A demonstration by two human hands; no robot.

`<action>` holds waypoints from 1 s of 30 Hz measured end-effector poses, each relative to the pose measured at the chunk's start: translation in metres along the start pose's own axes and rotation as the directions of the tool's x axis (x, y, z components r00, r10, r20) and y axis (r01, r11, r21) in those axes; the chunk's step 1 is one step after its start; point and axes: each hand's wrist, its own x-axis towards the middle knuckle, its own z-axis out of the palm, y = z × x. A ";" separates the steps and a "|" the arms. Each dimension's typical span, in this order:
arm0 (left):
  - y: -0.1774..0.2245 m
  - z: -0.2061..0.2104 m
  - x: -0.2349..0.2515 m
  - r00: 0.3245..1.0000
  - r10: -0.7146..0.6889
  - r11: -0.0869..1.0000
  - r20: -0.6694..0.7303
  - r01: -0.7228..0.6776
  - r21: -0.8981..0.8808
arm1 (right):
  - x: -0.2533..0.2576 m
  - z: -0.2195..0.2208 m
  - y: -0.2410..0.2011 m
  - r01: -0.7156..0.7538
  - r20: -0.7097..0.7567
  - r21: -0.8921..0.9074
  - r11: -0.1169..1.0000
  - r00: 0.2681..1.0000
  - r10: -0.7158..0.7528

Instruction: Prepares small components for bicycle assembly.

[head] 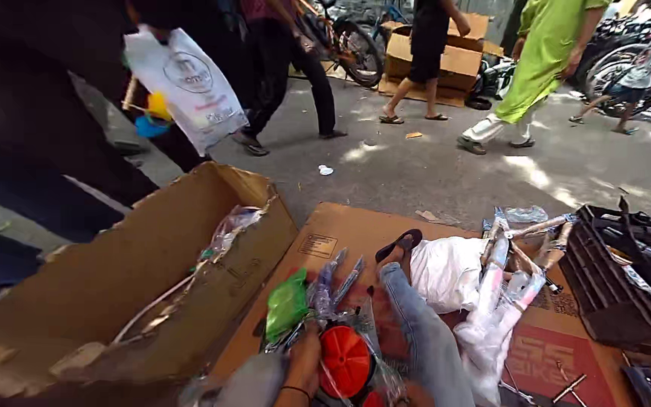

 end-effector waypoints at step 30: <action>0.002 -0.022 -0.014 0.992 0.092 0.893 0.088 -0.043 -0.447 | 0.061 0.013 0.000 -0.185 -0.133 -0.083 0.979 0.976 0.173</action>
